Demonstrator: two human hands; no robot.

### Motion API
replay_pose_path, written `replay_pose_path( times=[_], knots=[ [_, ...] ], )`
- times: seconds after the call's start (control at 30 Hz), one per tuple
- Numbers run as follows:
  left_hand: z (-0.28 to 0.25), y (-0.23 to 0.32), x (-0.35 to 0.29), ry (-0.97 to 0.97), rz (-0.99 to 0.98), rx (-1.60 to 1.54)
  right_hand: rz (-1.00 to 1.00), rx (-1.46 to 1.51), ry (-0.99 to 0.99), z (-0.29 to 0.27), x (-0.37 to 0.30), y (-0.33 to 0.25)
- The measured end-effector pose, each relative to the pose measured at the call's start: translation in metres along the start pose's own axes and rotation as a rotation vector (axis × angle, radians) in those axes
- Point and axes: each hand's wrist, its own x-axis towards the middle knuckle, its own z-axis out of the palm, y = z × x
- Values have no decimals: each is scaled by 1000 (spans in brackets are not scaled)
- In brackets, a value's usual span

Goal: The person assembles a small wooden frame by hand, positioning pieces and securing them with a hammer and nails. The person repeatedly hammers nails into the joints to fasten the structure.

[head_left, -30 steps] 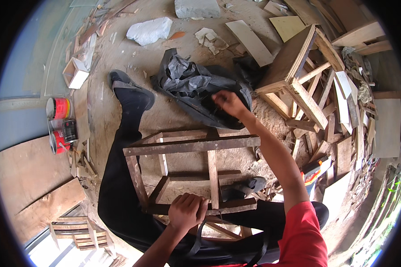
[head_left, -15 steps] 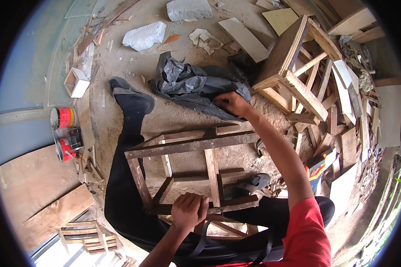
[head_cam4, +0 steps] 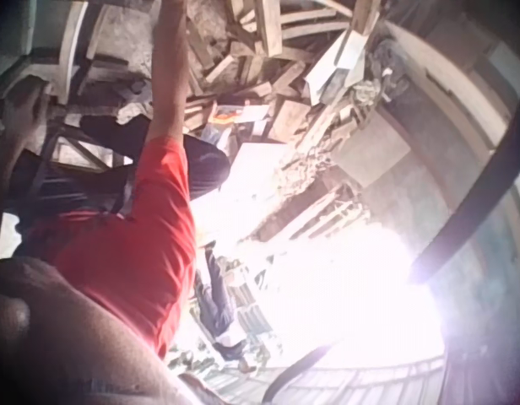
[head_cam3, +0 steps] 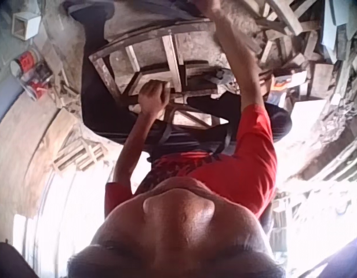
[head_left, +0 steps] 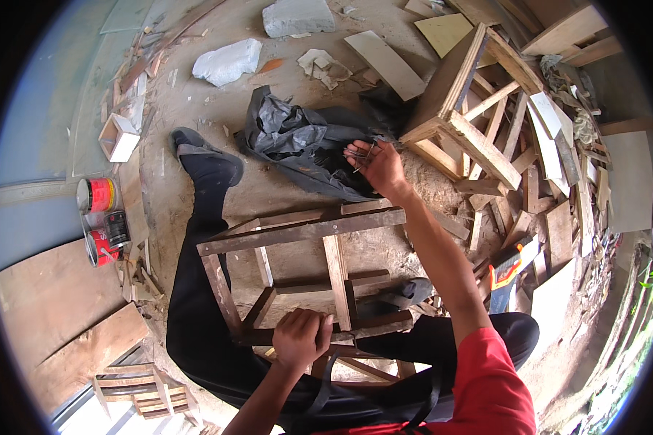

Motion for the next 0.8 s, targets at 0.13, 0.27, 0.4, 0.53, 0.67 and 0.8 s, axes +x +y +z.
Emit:
replay_pose_path(
  times=[0.13, 0.27, 0.4, 0.53, 0.67, 0.8],
  knots=[
    [-1, 2, 2, 21, 7, 7, -34, 81, 5, 12, -13, -4],
    [1, 4, 2, 21, 11, -15, -55, -289, 10, 7, -2, -15],
    [1, 2, 1, -22, 4, 31, -196, -1049, 53, 6, 36, 21],
    [2, 2, -2, -30, -14, 56, -794, -2093, -191, 4, 58, 56],
    [3, 1, 0, -21, -4, 39, -1086, -2421, -348, -6, 72, 60],
    [3, 1, -1, -24, -11, 27, -705, -2462, -384, -4, 71, 63]
  ],
)
